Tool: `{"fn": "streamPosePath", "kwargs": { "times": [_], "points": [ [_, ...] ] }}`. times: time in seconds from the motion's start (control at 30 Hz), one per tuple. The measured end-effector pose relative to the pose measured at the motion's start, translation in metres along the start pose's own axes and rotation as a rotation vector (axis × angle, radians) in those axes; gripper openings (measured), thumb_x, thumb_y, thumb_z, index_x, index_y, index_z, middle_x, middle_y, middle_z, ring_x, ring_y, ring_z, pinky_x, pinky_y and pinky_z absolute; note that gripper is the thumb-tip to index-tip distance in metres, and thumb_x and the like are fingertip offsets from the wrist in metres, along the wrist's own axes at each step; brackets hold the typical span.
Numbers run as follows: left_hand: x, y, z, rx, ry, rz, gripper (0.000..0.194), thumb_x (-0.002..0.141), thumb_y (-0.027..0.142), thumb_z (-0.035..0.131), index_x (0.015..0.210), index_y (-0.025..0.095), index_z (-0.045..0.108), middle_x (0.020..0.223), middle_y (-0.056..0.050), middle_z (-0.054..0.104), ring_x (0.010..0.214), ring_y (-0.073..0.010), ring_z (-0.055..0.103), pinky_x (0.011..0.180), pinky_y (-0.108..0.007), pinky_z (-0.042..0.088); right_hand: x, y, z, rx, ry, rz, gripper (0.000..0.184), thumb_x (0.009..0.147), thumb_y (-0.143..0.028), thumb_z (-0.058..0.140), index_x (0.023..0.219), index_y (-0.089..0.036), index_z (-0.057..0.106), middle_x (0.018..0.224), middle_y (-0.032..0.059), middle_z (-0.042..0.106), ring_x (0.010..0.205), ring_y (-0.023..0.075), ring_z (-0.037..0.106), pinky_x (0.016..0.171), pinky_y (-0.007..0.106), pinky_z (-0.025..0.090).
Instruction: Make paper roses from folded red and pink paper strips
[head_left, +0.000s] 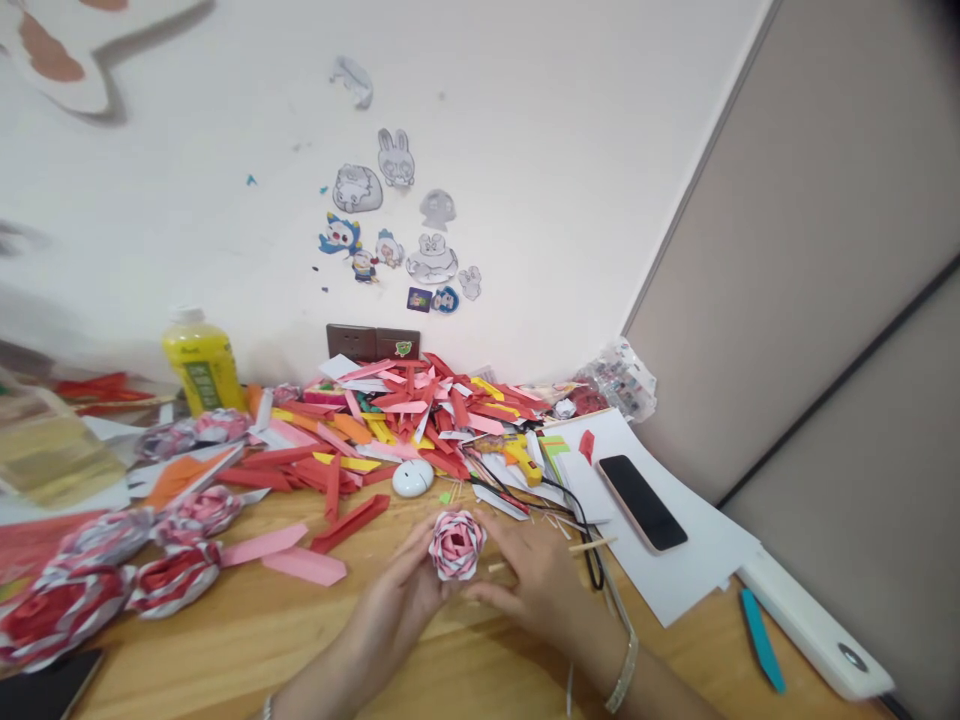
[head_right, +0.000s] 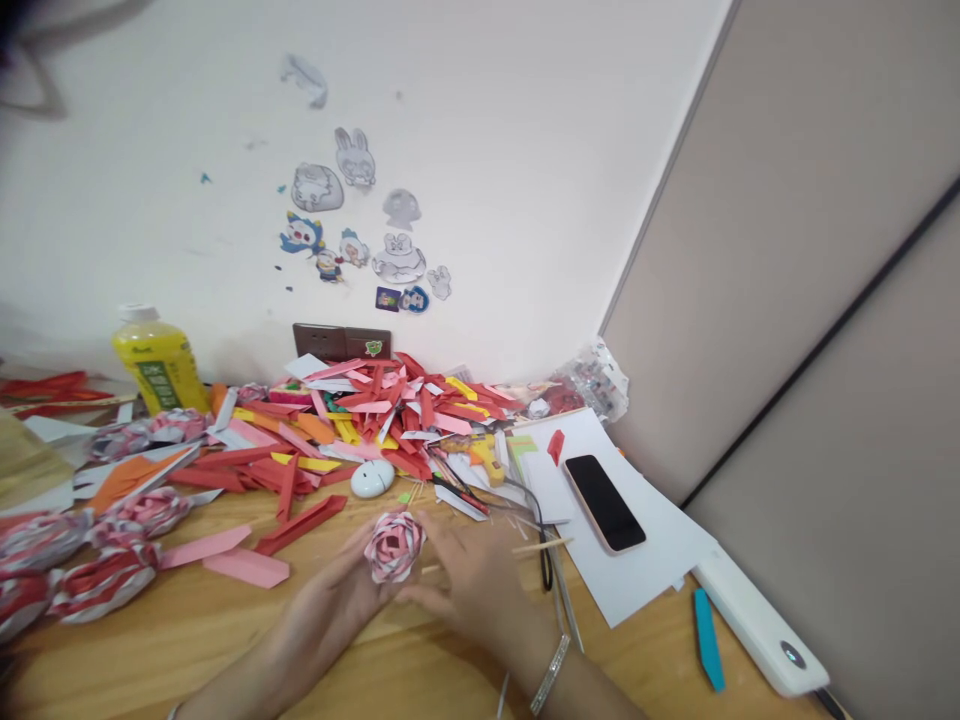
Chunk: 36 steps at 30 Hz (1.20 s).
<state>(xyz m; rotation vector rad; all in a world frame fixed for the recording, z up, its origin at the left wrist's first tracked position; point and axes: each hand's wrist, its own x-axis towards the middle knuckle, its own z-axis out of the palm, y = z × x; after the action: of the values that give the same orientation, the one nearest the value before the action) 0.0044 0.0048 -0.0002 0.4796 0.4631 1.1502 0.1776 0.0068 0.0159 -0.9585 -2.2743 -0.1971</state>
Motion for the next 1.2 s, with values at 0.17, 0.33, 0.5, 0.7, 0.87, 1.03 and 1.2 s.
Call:
{"fn": "streamPosePath", "kwargs": {
  "times": [0.17, 0.33, 0.5, 0.7, 0.87, 1.03, 1.2],
  "points": [
    [-0.001, -0.002, 0.001, 0.114, -0.076, -0.002, 0.033, 0.082, 0.03, 0.056, 0.114, 0.023, 0.058, 0.121, -0.007, 0.059, 0.114, -0.0256, 0.049, 0.088, -0.038, 0.043, -0.001, 0.002, 0.001, 0.012, 0.018, 0.032, 0.053, 0.085, -0.052, 0.05, 0.121, -0.014, 0.05, 0.087, 0.009, 0.069, 0.071, 0.0209, 0.063, 0.062, 0.03, 0.045],
    [0.001, -0.003, -0.005, 0.219, -0.179, 0.022, 0.039, 0.077, 0.037, 0.058, 0.114, 0.024, 0.059, 0.123, -0.006, 0.059, 0.121, -0.0294, 0.044, 0.098, -0.045, 0.037, 0.002, -0.001, -0.003, 0.069, -0.006, 0.106, 0.05, 0.084, -0.053, 0.049, 0.117, -0.015, 0.054, 0.079, 0.0068, 0.068, 0.068, 0.0199, 0.062, 0.063, 0.03, 0.044],
    [-0.001, -0.005, -0.008, 0.545, -0.167, 0.117, 0.06, 0.062, 0.034, 0.076, 0.117, 0.024, 0.056, 0.128, -0.007, 0.056, 0.124, -0.0301, 0.042, 0.104, -0.042, 0.032, 0.004, -0.003, -0.007, 0.093, 0.011, 0.135, 0.052, 0.084, -0.059, 0.043, 0.111, -0.018, 0.058, 0.072, 0.004, 0.066, 0.063, 0.0185, 0.06, 0.059, 0.028, 0.041],
    [0.002, -0.011, -0.02, 0.759, -0.124, 0.211, 0.062, 0.063, 0.036, 0.075, 0.119, 0.02, 0.052, 0.129, -0.013, 0.054, 0.119, -0.031, 0.048, 0.1, -0.045, 0.037, 0.004, -0.004, -0.009, 0.153, -0.031, 0.163, 0.054, 0.082, -0.064, 0.043, 0.108, -0.02, 0.06, 0.07, 0.0025, 0.065, 0.061, 0.017, 0.058, 0.058, 0.026, 0.04],
    [0.0, -0.004, -0.018, 0.84, -0.017, 0.259, 0.056, 0.057, 0.03, 0.08, 0.109, 0.02, 0.06, 0.118, -0.011, 0.062, 0.109, -0.0317, 0.056, 0.095, -0.044, 0.043, 0.007, -0.005, -0.011, 0.219, -0.073, 0.165, 0.051, 0.081, -0.062, 0.046, 0.107, -0.021, 0.06, 0.076, 0.0027, 0.067, 0.065, 0.0167, 0.059, 0.06, 0.026, 0.041],
    [-0.004, 0.003, -0.006, 0.896, 0.09, 0.355, 0.048, 0.052, 0.023, 0.081, 0.096, 0.02, 0.065, 0.106, -0.01, 0.067, 0.103, -0.0316, 0.058, 0.093, -0.043, 0.043, 0.007, -0.003, -0.012, 0.186, -0.027, 0.171, 0.055, 0.08, -0.064, 0.045, 0.11, -0.02, 0.06, 0.068, 0.0014, 0.065, 0.058, 0.0164, 0.057, 0.055, 0.027, 0.037],
    [-0.003, 0.002, -0.007, 0.884, 0.146, 0.394, 0.05, 0.049, 0.022, 0.082, 0.096, 0.02, 0.066, 0.105, -0.01, 0.068, 0.103, -0.0324, 0.058, 0.092, -0.043, 0.044, 0.008, -0.001, -0.01, 0.163, -0.051, 0.186, 0.057, 0.081, -0.064, 0.043, 0.112, -0.02, 0.059, 0.06, -0.0009, 0.06, 0.052, 0.0145, 0.054, 0.05, 0.025, 0.033]
  ]
}}
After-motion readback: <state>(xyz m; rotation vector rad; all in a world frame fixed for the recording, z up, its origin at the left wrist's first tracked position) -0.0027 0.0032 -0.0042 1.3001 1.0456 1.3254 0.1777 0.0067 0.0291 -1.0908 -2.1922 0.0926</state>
